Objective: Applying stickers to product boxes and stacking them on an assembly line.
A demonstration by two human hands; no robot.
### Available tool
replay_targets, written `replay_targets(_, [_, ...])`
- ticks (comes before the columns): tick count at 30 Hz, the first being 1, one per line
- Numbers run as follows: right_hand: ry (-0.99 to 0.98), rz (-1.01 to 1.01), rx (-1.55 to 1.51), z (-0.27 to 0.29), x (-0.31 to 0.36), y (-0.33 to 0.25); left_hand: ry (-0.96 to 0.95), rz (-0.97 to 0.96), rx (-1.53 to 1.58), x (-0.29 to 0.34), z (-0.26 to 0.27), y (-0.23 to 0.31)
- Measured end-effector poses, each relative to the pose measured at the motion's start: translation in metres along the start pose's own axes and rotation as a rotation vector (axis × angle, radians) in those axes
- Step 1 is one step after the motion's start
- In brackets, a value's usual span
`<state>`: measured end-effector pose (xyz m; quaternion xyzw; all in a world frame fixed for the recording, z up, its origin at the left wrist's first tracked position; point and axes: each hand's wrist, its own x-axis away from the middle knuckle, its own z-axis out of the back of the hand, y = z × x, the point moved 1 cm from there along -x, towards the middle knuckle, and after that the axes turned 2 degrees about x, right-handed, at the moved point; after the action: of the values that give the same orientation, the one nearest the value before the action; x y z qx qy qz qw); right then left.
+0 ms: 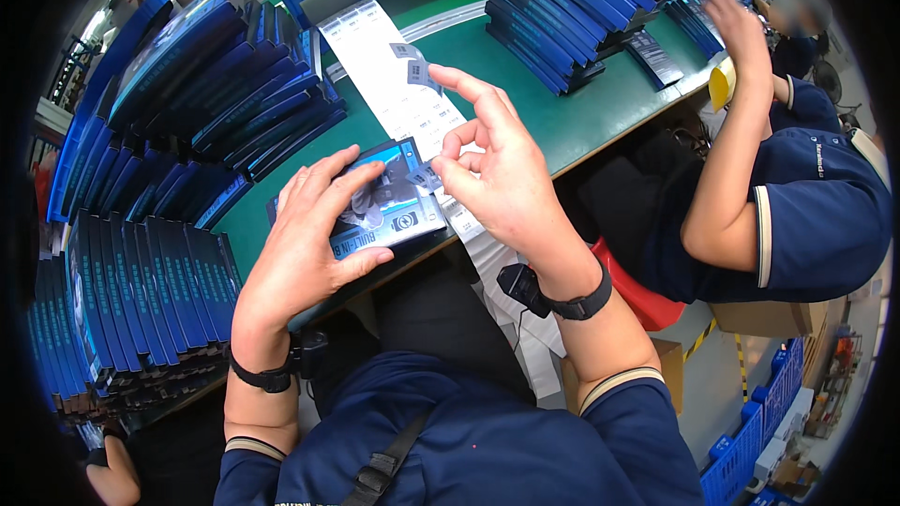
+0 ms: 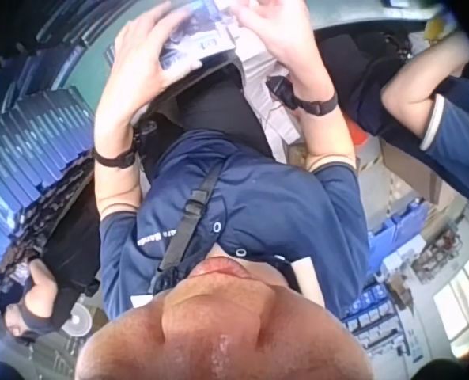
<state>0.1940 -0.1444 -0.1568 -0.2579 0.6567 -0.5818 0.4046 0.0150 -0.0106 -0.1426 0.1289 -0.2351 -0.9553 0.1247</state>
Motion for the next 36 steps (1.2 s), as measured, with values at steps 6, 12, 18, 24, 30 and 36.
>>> replay_targets(6, [0.026, -0.009, -0.140, 0.010, 0.000, 0.005, -0.039, 0.022, 0.012, 0.001, 0.003, 0.000])
replay_targets(12, [-0.003, -0.065, -0.174, 0.005, -0.002, 0.011, -0.040, -0.010, -0.029, 0.000, 0.000, 0.004])
replay_targets(18, [-0.016, -0.066, -0.153, 0.004, -0.003, 0.014, -0.048, -0.024, -0.040, -0.005, -0.005, 0.005])
replay_targets(24, [-0.015, -0.065, -0.163, 0.004, -0.002, 0.019, -0.058, -0.049, -0.046, -0.008, -0.008, 0.007])
replay_targets(30, [0.039, 0.042, 0.301, 0.010, 0.004, 0.022, -0.039, -0.080, 0.026, -0.006, -0.008, 0.008])
replay_targets(36, [0.118, 0.106, 0.019, -0.010, 0.016, 0.007, 0.075, -0.105, 0.037, 0.004, -0.001, 0.018])
